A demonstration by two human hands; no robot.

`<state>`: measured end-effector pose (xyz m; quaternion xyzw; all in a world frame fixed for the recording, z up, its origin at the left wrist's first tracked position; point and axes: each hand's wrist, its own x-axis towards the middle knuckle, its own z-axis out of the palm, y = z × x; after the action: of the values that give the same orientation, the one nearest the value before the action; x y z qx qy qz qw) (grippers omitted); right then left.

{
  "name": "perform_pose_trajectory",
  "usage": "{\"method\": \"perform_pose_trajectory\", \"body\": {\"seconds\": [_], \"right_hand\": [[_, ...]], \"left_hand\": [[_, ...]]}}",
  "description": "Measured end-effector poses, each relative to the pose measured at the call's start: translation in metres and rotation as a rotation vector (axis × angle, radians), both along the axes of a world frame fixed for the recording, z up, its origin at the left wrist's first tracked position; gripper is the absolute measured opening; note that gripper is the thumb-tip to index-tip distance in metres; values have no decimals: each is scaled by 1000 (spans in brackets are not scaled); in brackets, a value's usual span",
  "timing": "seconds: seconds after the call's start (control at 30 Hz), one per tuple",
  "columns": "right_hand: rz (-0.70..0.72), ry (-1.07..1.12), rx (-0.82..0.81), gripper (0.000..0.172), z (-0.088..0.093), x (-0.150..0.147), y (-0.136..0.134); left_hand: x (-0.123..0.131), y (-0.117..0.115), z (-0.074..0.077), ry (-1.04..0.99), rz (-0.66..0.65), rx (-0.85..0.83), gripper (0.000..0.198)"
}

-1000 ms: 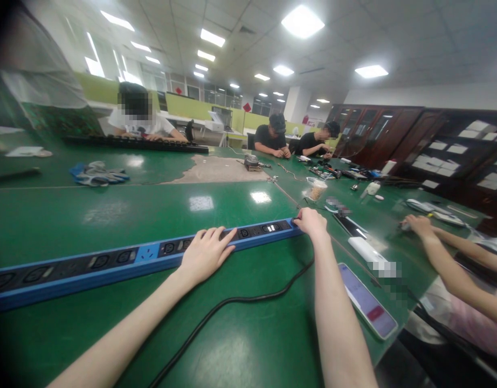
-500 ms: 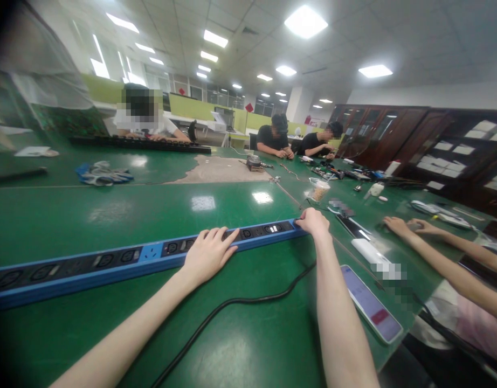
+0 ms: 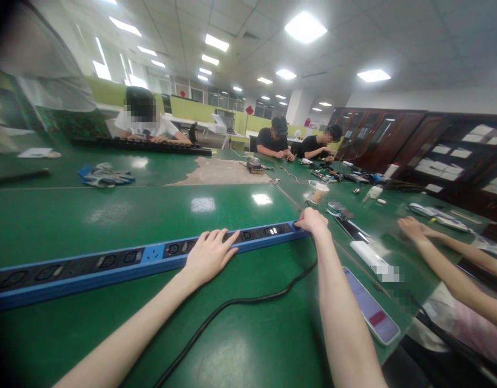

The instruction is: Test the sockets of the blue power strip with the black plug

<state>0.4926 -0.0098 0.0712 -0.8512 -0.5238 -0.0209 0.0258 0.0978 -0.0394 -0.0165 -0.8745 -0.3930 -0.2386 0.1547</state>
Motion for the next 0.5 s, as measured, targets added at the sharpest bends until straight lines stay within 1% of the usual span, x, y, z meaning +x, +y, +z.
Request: {"method": "perform_pose_trajectory", "body": {"seconds": [0.17, 0.37, 0.5], "right_hand": [[12, -7, 41, 35, -5, 3, -1], [25, 61, 8, 31, 1, 4, 2], [14, 21, 71, 31, -3, -1, -6]], "left_hand": [[0, 0, 0, -1, -1, -4, 50], [0, 1, 0, 0, -6, -8, 50], [0, 1, -1, 0, -8, -4, 50]]}}
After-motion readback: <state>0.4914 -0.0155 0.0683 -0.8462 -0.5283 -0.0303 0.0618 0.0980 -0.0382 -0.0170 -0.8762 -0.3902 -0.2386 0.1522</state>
